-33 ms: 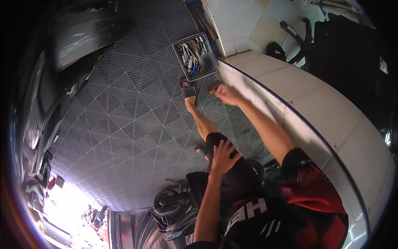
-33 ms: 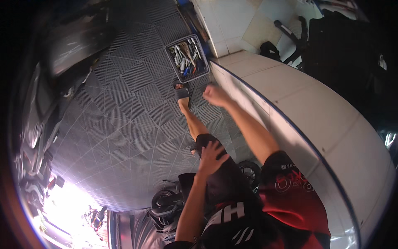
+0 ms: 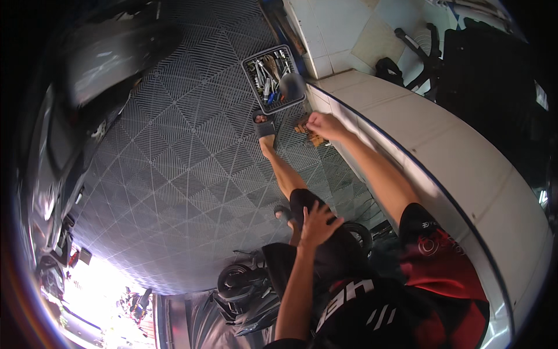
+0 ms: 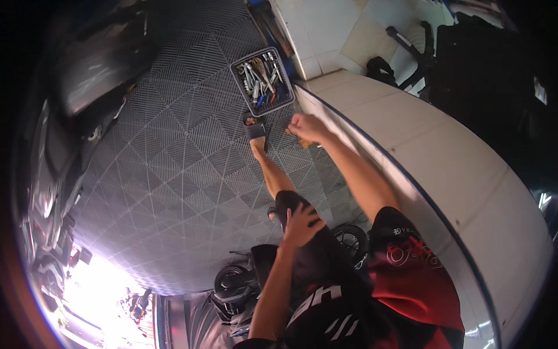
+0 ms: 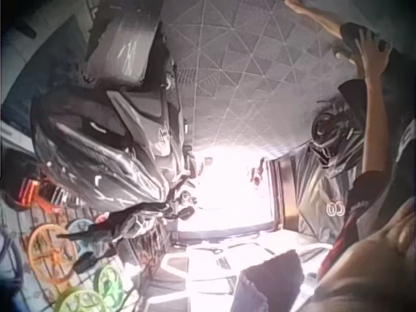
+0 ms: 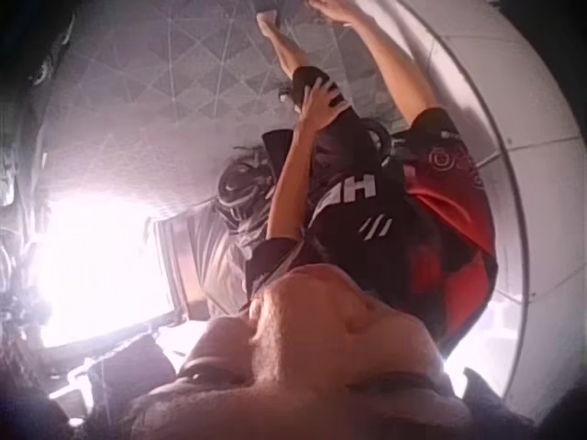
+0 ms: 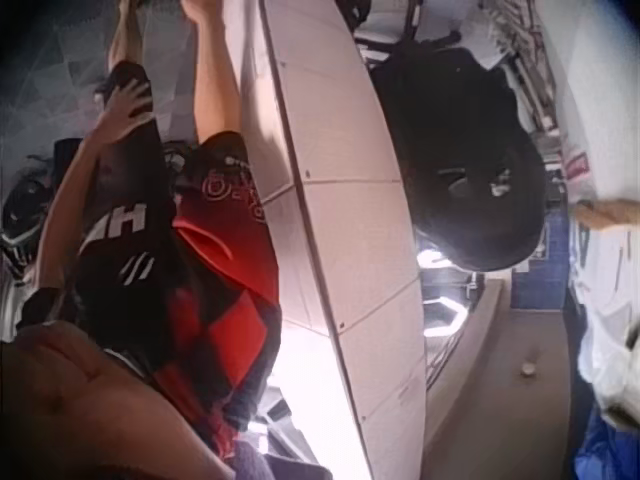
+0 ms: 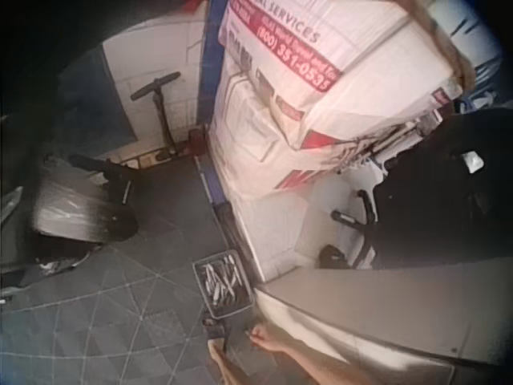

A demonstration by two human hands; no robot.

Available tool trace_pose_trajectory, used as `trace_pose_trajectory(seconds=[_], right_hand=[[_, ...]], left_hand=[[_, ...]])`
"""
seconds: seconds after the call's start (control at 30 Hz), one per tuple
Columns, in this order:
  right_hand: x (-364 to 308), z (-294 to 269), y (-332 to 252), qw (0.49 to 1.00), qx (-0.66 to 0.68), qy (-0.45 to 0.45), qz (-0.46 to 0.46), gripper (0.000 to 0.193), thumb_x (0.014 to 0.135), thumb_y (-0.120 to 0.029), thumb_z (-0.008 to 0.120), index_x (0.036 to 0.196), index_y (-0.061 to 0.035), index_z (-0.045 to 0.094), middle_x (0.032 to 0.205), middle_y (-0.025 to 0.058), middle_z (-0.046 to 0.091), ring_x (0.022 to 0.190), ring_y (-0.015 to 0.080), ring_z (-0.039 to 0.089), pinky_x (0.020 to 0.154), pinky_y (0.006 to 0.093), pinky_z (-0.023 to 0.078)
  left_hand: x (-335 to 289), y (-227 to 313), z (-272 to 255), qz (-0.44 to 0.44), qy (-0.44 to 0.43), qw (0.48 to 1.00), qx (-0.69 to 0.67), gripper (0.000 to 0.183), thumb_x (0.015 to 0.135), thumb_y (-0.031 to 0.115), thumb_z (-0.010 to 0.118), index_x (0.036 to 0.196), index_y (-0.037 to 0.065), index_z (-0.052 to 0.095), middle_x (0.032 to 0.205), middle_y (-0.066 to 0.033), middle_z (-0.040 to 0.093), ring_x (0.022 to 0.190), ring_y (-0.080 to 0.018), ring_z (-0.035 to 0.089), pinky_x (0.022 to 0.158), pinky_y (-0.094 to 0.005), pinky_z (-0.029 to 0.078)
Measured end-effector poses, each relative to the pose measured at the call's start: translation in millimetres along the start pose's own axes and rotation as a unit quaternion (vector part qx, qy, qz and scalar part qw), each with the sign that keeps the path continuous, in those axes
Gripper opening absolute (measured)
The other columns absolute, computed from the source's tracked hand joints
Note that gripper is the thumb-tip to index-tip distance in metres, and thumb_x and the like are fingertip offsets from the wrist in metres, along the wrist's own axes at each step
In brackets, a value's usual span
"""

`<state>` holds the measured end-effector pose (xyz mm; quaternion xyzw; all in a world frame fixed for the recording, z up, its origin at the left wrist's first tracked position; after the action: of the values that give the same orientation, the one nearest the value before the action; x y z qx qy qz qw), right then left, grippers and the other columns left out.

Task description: The person installs a windshield on the front of a motorcycle. They align the plastic windshield with the mounting frame and secure it by inserting and tightening screws.

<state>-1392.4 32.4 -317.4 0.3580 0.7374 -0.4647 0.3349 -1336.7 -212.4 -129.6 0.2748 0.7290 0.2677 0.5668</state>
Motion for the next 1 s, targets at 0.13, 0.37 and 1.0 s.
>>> trace_pose_trajectory(seconds=[0.13, 0.37, 1.0], right_hand=[[20, -5, 27, 0.99, 0.131, 0.056, 0.023, 0.04, 0.091, -0.04, 0.065, 0.111, -0.0058, 0.062, 0.101, 0.0123, 0.071, 0.092, 0.0248, 0.069, 0.078, 0.0344, 0.052], [87, 53, 47, 0.988, 0.132, 0.022, 0.081, 0.025, 0.09, -0.029, 0.066, 0.099, -0.0052, 0.067, 0.09, 0.0138, 0.071, 0.089, 0.0274, 0.07, 0.077, 0.0391, 0.053], [390, 41, 53, 0.924, -0.067, 0.376, 0.02, 0.033, 0.084, -0.023, 0.066, 0.114, -0.0118, 0.07, 0.102, 0.021, 0.069, 0.101, 0.0367, 0.064, 0.089, 0.0478, 0.05]], left_hand=[[20, -18, 4, -0.05, -0.02, 0.998, -0.021, 0.021, 0.084, 0.033, 0.07, 0.08, 0.014, 0.076, 0.107, -0.0005, 0.071, 0.124, -0.0262, 0.053, 0.116, -0.0555, 0.02], [56, -19, -24, -0.107, -0.021, 0.994, -0.022, 0.015, 0.083, 0.02, 0.066, 0.074, 0.01, 0.073, 0.086, 0.0031, 0.072, 0.11, -0.0178, 0.06, 0.11, -0.0482, 0.029], [93, -55, -84, -0.034, 0.06, 0.989, -0.128, 0.01, 0.07, 0.014, 0.069, 0.079, 0.013, 0.074, 0.094, 0.0053, 0.073, 0.105, -0.0127, 0.065, 0.113, -0.0414, 0.024]])
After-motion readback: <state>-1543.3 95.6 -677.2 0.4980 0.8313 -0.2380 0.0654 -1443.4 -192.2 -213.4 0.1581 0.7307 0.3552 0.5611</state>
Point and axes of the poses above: each hand's wrist, its own x-axis towards the middle knuckle, its own z-axis out of the palm, y = z × x, the point moved 5 cm from there along x, towards the middle knuckle
